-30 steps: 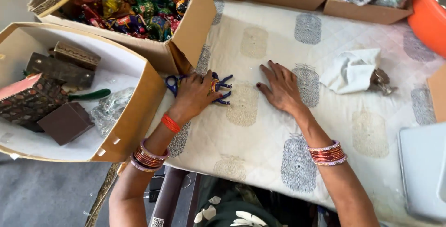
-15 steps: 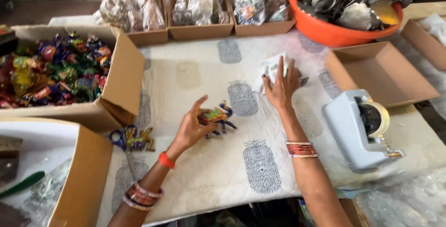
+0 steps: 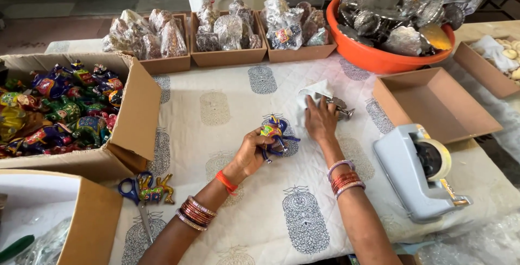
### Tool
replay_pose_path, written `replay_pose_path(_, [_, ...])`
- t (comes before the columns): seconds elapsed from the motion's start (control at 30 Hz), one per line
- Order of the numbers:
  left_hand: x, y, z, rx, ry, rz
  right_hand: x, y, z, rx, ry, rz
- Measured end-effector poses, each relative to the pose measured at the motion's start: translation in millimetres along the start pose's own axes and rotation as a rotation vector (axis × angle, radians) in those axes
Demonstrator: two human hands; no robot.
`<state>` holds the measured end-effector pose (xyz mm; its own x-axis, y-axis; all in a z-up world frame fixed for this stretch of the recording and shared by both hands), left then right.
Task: Cleaning and wrapping small decorative elephant figurines in bubble wrap.
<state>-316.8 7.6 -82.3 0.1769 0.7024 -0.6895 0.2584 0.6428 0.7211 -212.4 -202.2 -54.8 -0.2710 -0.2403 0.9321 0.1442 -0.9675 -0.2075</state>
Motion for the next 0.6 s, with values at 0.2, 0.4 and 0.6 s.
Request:
replay_pose_path(0.2, [-13.9,26.6,-17.6,0.081,0.113,-0.135,-27.8,25.6,13.0,0.102,0.146,0.093])
replay_pose_path(0.4, [0.0,44.7,-15.0,-0.058,0.059,-0.174,-8.1,-23.4,-6.2,0.241,0.372,0.626])
replay_pose_path(0.6, [33.2,28.9,7.1,-0.292,0.056,-0.258,40.4,-134.8,-63.3,0.711,0.287,0.436])
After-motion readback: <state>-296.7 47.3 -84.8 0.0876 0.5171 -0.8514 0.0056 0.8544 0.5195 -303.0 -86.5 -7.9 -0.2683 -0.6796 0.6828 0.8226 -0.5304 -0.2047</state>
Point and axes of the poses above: each hand's wrist, its own z-axis towards the middle knuckle, its own x-axis out of the back of the hand, y = z × x, the point moved 5 cm from there along z, towards the middle knuckle, and after that the axes turned 1 degree about z, right-handed, at the moved point
